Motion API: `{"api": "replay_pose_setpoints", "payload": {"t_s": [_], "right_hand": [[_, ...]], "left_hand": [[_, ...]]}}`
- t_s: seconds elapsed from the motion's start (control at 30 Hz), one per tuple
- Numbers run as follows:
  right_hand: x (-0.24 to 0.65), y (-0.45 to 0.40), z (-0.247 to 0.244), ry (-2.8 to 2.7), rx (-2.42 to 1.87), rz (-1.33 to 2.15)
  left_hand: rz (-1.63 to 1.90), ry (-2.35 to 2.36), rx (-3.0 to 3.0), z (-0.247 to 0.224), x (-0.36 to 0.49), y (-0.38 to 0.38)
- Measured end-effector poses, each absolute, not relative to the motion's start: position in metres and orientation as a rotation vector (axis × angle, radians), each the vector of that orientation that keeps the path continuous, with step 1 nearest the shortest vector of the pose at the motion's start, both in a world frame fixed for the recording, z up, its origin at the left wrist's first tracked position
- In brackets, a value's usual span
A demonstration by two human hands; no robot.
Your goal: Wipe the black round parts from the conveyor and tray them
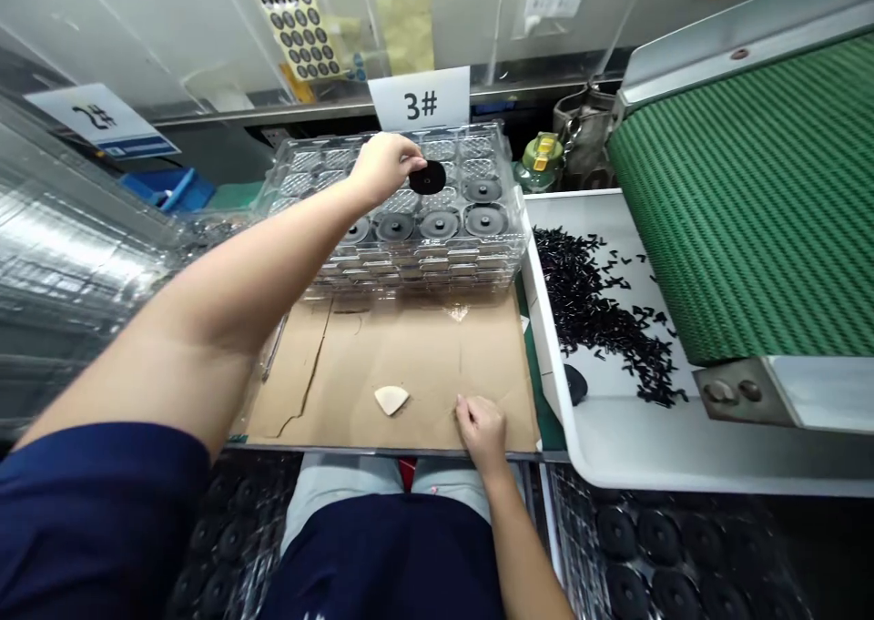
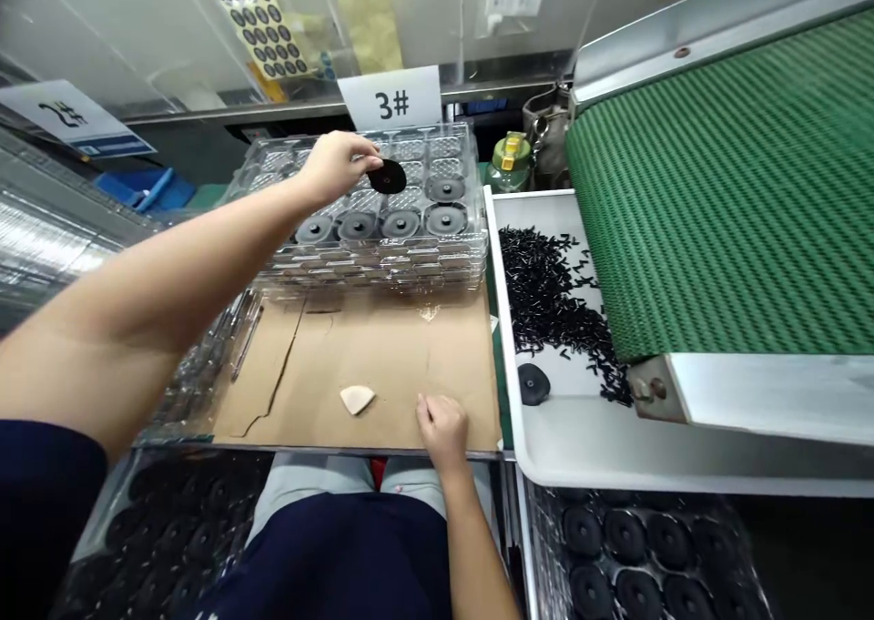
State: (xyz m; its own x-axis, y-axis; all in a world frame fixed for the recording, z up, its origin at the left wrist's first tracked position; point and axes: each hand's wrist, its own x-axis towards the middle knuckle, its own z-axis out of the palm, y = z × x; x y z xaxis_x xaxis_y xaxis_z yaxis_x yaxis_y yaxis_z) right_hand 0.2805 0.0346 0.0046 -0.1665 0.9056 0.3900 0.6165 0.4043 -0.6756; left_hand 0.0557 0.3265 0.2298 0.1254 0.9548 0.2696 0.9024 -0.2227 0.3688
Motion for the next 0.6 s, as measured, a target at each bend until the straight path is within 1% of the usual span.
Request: {"api": "replay_pose_setpoints", "payload": {"t_s": [0.07,0.17,0.3,0.37,0.43,0.6], "right_hand": [[0.281,0.034,0.004,-1.867,-1.307,0.458],[0.280,0.033,0.004,-1.854,-1.309,0.451],[0.280,0.034,0.003,-1.849,-1.307,0.459],[0.280,0.034,0.003,-1.844,-1.311,0.460],[0.280,0.034,0.002,-1.840,-1.319,0.456],[0.279,0.034,0.000,-1.852,-1.367,0.431]], "left_hand": [[0.679,1.964,2.150,0.212,0.062,0.343],[0.671,1.916,2.108,0.190,0.063,0.352],[0.709,1.843,2.201,0.189,0.063,0.332],[0.790,1.731,2.307,0.202,0.070,0.303],[0.958,1.486,2.373,0.220,0.081,0.260],[1.151,0.845,2.232,0.261,0.099,0.129]]}}
